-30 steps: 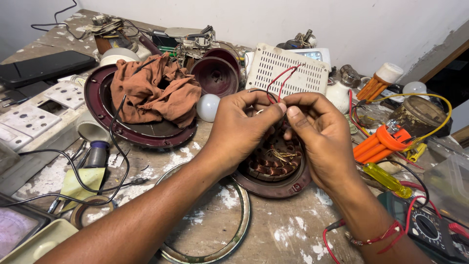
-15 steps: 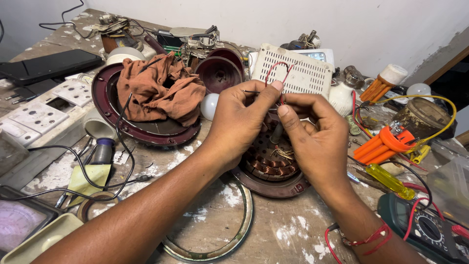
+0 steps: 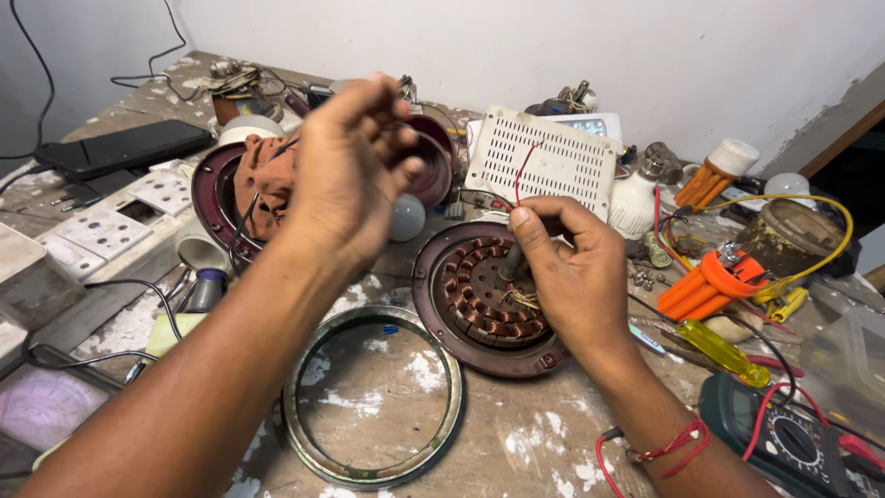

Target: The person cleans the copper windings of a ceiling fan motor using a toothbrush, brushing around the coils and the central hub. They then handle the motor's red and black lead wires, reposition a plastic cover and cloth on the cluttered workbench, and wrap a wire connection with blue electrical tape.

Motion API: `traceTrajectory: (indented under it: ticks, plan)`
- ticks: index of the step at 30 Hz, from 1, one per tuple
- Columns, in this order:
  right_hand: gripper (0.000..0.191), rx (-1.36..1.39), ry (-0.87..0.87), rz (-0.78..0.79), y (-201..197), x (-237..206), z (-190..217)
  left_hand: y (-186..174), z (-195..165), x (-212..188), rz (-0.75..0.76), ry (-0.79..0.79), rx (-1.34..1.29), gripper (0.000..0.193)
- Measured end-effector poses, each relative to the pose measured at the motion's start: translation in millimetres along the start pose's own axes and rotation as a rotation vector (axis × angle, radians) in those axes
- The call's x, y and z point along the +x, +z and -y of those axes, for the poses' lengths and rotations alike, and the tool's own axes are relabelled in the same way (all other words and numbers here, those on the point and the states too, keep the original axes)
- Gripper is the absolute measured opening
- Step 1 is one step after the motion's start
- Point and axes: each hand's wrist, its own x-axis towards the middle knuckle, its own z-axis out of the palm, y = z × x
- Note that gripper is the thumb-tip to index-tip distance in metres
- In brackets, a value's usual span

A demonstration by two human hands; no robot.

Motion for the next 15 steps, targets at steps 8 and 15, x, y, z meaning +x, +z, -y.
traceTrajectory:
  ticks: [8, 15]
  plan:
    - [0.019, -0.114, -0.062, 0.015, -6.9, 4.4, -1.0, 10.2, 21.0, -51.6, 0.37, 1.247, 1.254, 0.032]
    - [0.019, 0.06, 0.036, 0.082, -11.7, 1.3, 4.5, 15.5, 41.3, -31.7, 0.488, 1.426, 1.613, 0.034]
